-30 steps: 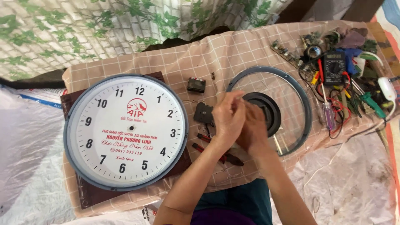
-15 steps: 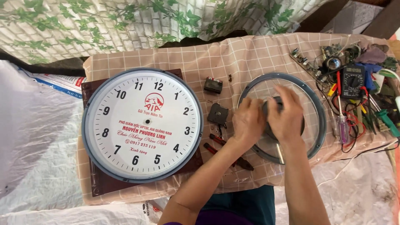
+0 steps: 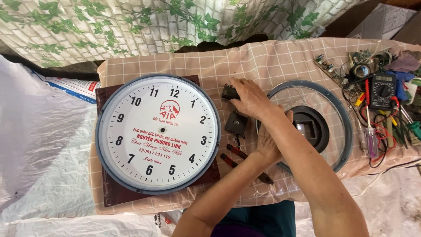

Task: Disassembling a wall clock by removing the hands, glass cover, and movement mechanism for repair or inspection.

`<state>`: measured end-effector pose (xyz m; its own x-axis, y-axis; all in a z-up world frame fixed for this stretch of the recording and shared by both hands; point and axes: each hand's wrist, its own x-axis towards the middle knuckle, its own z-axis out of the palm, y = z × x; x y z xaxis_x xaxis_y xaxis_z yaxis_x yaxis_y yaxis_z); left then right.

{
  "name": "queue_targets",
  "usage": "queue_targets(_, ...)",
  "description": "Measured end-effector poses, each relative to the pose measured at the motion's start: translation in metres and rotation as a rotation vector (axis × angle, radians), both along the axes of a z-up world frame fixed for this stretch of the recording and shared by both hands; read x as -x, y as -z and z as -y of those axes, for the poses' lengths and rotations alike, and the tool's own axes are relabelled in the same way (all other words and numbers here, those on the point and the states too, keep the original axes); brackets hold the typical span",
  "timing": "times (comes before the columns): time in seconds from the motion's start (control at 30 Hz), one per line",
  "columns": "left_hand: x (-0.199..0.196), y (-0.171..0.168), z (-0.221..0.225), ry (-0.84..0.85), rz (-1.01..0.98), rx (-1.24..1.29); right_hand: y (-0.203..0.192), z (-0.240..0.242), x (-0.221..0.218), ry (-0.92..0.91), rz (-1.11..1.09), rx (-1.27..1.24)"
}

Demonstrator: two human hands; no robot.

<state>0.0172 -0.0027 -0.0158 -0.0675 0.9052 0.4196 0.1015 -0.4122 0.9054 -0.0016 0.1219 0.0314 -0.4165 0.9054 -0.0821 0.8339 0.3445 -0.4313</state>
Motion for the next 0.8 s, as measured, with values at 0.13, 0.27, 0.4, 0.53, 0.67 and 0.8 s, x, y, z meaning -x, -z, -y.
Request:
queue_targets(0.13,-0.005,0.007,0.001,0.043,0.135,0.052,0.001,0.005,0.001,0.029,-0.069,0.016)
queue_targets(0.27,-0.007,0.012,0.000,0.118,0.337,0.115,-0.007,0.018,-0.004,0.118,-0.103,-0.070)
queue_targets(0.4,-0.006,0.015,-0.004,0.203,0.545,0.173,-0.029,0.054,-0.019,0.182,-0.302,-0.267)
queue_targets(0.53,-0.006,0.018,-0.004,0.291,0.691,0.221,-0.078,0.114,-0.033,0.209,-0.569,-0.308)
queue_targets(0.67,-0.010,0.045,-0.020,0.418,0.641,0.313,-0.090,0.172,-0.063,0.379,-0.541,-0.354)
queue_targets(0.8,0.015,-0.002,-0.013,0.678,0.769,0.612,-0.078,0.210,-0.085,0.436,-0.442,-0.510)
